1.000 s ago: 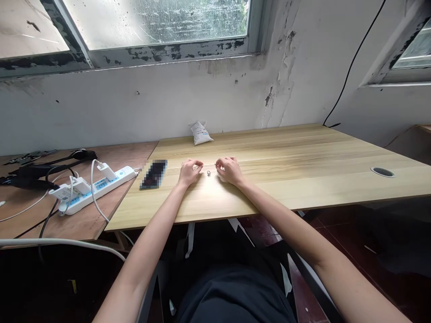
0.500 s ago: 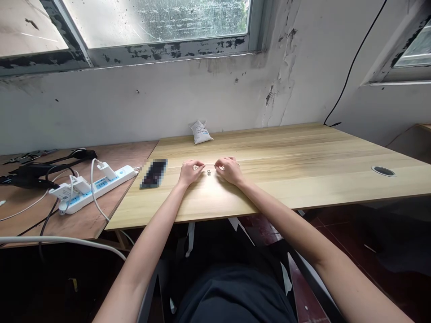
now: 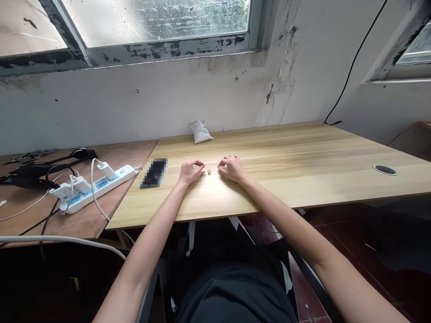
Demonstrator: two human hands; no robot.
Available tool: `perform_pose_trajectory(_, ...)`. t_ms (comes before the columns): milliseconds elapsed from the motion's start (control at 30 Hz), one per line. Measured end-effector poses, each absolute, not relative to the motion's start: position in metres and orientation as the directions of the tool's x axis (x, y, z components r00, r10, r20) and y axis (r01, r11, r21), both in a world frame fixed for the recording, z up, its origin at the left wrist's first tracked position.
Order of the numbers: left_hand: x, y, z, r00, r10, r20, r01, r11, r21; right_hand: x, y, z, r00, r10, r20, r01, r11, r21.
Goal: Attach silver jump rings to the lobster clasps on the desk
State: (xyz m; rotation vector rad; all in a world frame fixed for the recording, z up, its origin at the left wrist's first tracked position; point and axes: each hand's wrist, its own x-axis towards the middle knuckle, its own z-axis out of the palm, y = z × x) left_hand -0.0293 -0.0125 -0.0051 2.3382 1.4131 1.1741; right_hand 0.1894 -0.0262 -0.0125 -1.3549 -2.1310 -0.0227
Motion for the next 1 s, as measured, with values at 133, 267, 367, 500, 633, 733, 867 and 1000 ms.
perform_pose_trajectory(133, -0.0299, -0.0127, -0.0049, 0.256, 0.805, 0.535, 0.681, -0.543, 0.492, 0.1900, -0.0281, -0.0124, -0.318, 0.817, 0.481, 0.826, 0.488, -0.281)
perform_pose_trajectory(267, -0.0299, -0.0116, -0.0057, 0.281, 0.787, 0.549, 0.680, -0.567, 0.465, 0.1884, -0.0278, -0.0131, -0.307, 0.814, 0.493, 0.811, 0.495, -0.312)
perform_pose_trajectory(367, -0.0293, -0.0111, -0.0060, 0.301, 0.771, 0.561, 0.681, -0.586, 0.439, 0.1866, -0.0268, -0.0144, -0.304, 0.800, 0.517, 0.789, 0.516, -0.334)
perform_pose_trajectory(500, -0.0276, -0.0118, -0.0066, 0.320, 0.758, 0.568, 0.692, -0.596, 0.406, 0.1843, -0.0268, -0.0163, -0.325, 0.774, 0.543, 0.761, 0.555, -0.337)
perform_pose_trajectory(633, -0.0259, -0.0128, -0.0079, 0.337, 0.753, 0.565, 0.707, -0.599, 0.376, 0.1828, -0.0273, -0.0175, -0.333, 0.757, 0.563, 0.747, 0.576, -0.332)
perform_pose_trajectory(733, -0.0250, -0.0131, -0.0088, 0.352, 0.747, 0.564, 0.711, -0.605, 0.359, 0.1827, -0.0274, -0.0180, -0.330, 0.753, 0.569, 0.743, 0.579, -0.336)
perform_pose_trajectory(867, -0.0241, -0.0137, -0.0089, 0.357, 0.741, 0.569, 0.708, -0.612, 0.352, 0.1824, -0.0280, -0.0180, -0.331, 0.750, 0.572, 0.736, 0.585, -0.340)
perform_pose_trajectory(1000, -0.0236, -0.0139, -0.0087, 0.361, 0.732, 0.577, 0.694, -0.624, 0.358, 0.1821, -0.0282, -0.0181, -0.323, 0.756, 0.570, 0.737, 0.578, -0.349)
